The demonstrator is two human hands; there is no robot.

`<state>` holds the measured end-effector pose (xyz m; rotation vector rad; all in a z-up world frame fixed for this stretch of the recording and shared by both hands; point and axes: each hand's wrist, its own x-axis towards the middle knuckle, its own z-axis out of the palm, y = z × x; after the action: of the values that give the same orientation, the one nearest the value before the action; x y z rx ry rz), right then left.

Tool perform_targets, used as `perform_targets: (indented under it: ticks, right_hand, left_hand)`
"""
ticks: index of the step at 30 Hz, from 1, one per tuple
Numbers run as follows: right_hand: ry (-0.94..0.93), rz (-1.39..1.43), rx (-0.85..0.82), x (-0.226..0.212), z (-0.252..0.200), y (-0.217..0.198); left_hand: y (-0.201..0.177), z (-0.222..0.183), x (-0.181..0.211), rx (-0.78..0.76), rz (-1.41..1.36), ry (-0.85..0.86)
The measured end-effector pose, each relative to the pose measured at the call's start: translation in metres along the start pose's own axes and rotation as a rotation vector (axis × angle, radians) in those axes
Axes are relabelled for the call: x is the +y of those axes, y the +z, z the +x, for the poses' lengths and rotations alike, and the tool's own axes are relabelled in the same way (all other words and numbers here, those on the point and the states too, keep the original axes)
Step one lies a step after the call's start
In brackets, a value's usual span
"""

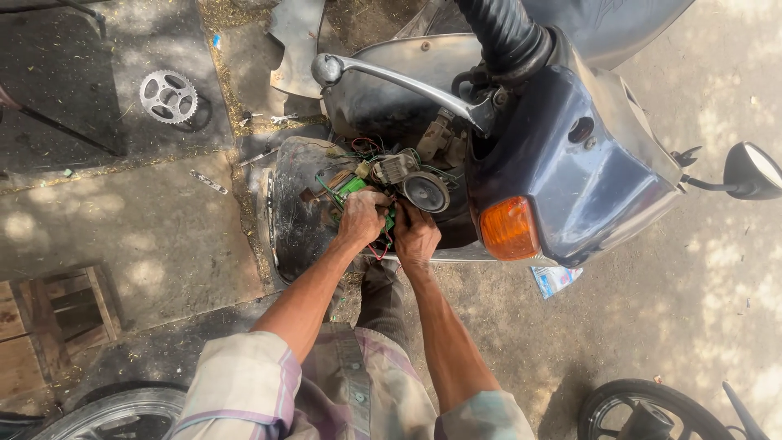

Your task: Repairing and connecting electrical wiring on the front panel of a scooter.

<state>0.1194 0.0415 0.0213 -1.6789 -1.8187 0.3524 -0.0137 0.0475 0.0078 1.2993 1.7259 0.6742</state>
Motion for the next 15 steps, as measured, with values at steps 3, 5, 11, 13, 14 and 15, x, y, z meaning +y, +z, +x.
perform_targets:
  ticks: [3,5,11,13,14,15]
  right_hand:
    - [-0.045,-0.060,-0.051,-0.001,0.003,-0.006]
    - [-0.092,-0.083,-0.082,0.001,0.006,-0.006]
    - [-0.189,-0.104,-0.098,0.004,0.007,-0.009]
    - [-0.192,-0.088,-0.068,0.005,0.002,-0.007]
    - [-0.189,-0.077,-0.054,0.006,0.007,-0.004]
    - [-0.203,-0.073,-0.013,0.008,0.005,0.001]
  left_hand:
    - [0.002,0.002,-0.005,0.023,0.026,0.034]
    - [-0.004,0.001,-0.001,0.061,-0.018,0.108]
    - [-0.003,0.009,-0.012,0.015,0.016,0.160]
    - [0.023,0.015,-0.049,0.065,0.134,0.239]
    - [0.033,0.029,-0.064,0.109,0.245,0.302]
    - [0.033,0.030,-0.065,0.128,0.255,0.339]
